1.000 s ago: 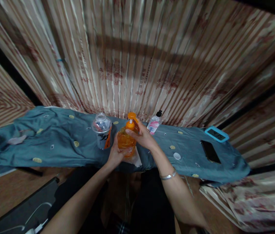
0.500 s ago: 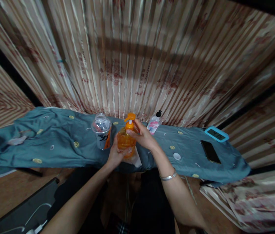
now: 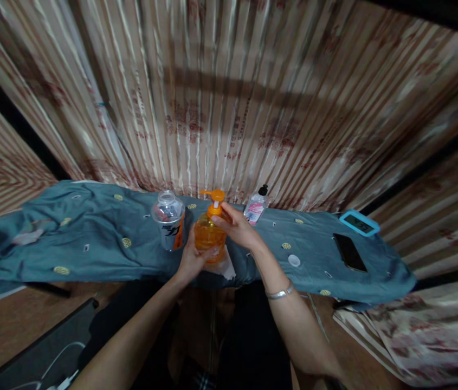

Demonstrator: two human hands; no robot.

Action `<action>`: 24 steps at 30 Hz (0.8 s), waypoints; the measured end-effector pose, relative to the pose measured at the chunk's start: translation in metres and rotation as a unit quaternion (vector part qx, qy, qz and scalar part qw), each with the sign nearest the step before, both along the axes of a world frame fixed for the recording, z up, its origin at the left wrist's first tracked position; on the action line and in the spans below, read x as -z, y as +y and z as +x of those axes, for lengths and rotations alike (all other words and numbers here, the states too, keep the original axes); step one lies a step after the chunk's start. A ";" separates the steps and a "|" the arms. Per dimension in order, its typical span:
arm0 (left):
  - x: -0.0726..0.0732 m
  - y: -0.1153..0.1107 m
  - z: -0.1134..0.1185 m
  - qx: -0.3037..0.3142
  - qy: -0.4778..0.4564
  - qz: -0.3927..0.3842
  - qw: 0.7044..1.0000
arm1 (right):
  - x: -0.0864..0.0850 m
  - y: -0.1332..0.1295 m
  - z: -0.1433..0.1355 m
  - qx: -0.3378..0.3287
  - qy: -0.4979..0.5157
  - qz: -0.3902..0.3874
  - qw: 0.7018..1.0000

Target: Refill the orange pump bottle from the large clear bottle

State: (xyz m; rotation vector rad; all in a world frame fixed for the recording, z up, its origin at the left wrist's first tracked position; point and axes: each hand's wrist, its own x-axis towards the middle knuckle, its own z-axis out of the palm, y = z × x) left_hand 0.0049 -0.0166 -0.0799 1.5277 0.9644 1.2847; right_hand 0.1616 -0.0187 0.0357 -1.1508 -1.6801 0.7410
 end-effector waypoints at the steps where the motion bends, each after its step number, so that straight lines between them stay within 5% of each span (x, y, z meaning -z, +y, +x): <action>1: 0.000 0.000 0.000 -0.001 0.001 -0.002 1.000 | 0.001 0.001 0.000 0.002 -0.002 -0.001 1.000; 7: -0.001 0.000 -0.001 -0.002 0.006 -0.013 1.000 | 0.012 0.002 -0.007 0.092 -0.007 0.012 0.996; 14: -0.001 -0.001 0.000 -0.001 -0.002 -0.005 1.000 | 0.001 -0.002 -0.002 0.003 0.004 0.004 1.000; 20: -0.002 0.000 -0.001 0.001 -0.007 0.001 1.000 | 0.013 -0.001 -0.009 0.097 -0.003 0.023 0.995; 24: -0.001 0.000 -0.001 0.003 -0.004 -0.006 1.000 | 0.008 -0.001 -0.009 0.071 -0.013 0.025 0.997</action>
